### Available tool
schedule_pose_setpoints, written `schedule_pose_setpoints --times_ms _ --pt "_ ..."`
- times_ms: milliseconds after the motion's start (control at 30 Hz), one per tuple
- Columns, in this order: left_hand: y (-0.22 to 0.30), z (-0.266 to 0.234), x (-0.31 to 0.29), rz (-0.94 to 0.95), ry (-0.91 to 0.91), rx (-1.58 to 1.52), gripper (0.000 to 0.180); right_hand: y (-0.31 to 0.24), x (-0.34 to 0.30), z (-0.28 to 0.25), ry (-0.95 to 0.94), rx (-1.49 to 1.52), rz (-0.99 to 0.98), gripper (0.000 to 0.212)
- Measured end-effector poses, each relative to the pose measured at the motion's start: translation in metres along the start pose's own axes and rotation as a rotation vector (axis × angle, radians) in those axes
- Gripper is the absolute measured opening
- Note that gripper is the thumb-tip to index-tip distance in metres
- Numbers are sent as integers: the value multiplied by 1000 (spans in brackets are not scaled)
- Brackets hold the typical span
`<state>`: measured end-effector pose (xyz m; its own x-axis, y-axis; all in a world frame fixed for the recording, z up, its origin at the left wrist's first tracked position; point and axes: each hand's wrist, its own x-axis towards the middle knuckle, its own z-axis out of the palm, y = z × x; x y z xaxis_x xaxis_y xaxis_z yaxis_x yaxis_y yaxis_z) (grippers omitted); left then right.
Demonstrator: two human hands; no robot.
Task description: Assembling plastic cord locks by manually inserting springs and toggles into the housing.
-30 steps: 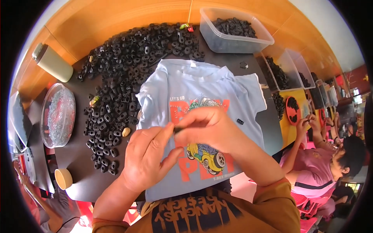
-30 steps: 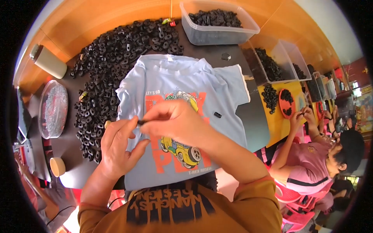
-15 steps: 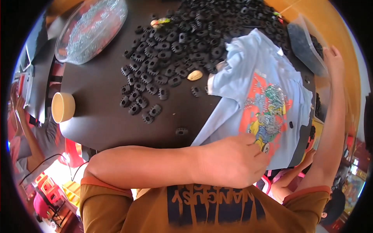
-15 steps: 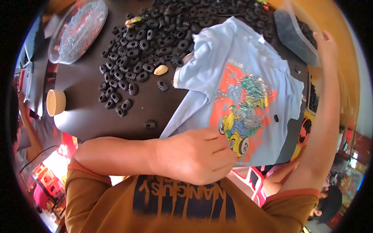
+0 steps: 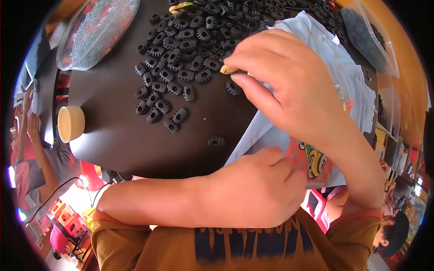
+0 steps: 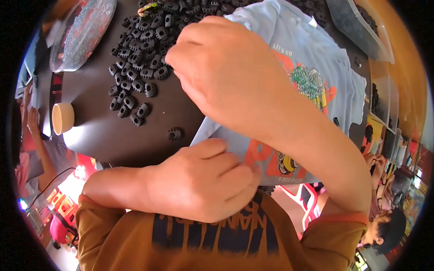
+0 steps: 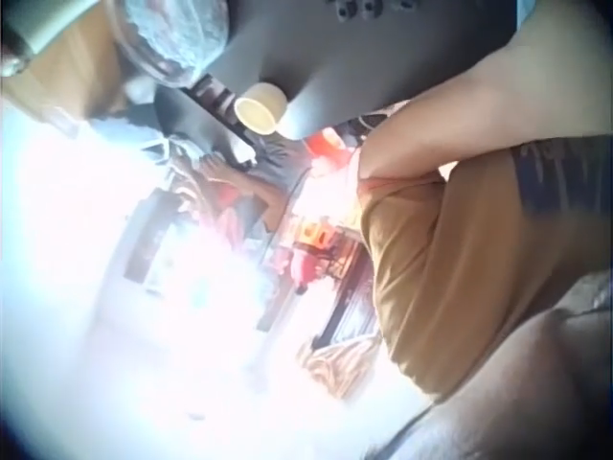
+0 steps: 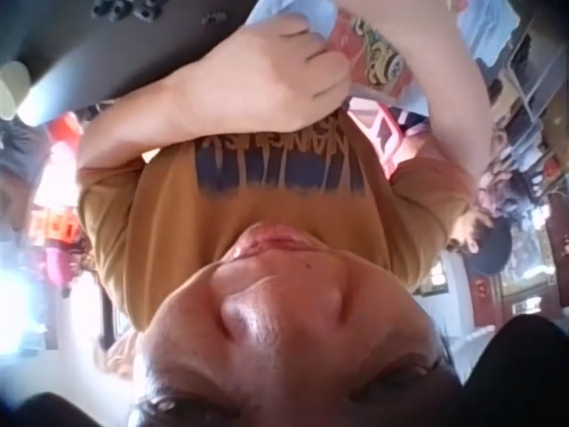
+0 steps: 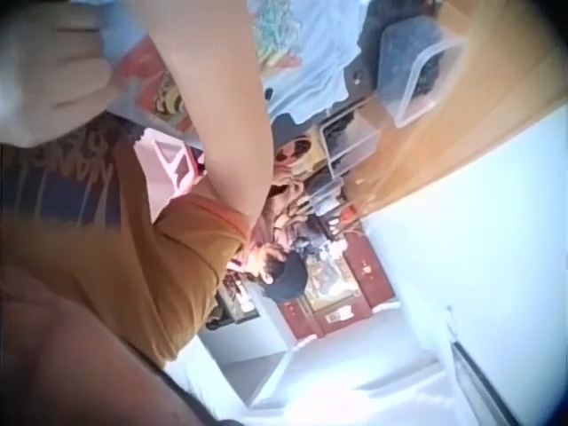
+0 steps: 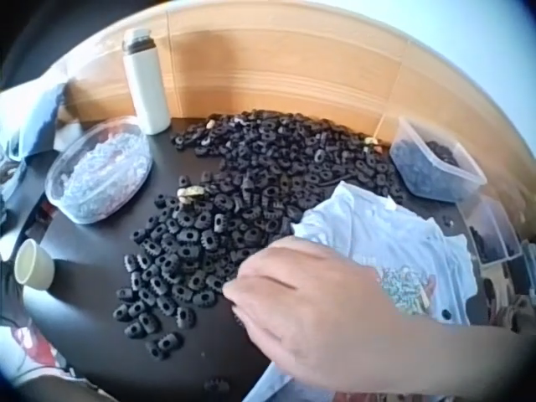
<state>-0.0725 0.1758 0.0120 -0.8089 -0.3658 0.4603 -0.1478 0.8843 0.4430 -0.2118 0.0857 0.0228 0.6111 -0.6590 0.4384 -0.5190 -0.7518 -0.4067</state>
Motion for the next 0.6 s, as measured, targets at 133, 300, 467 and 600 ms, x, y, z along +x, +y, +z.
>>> schedule_pose_setpoints --times_ms 133,300,467,600 --pt "-22 -20 -17 -97 130 242 17 0 -2 0 42 148 182 15" --pt "-53 -33 -23 -400 9 568 20 -8 -27 -26 157 491 585 16" --pt "-61 -28 -9 -372 -74 600 16 3 -61 -45 365 576 766 18" --pt "-63 -29 9 -312 57 512 17 19 -74 -45 403 926 689 14"
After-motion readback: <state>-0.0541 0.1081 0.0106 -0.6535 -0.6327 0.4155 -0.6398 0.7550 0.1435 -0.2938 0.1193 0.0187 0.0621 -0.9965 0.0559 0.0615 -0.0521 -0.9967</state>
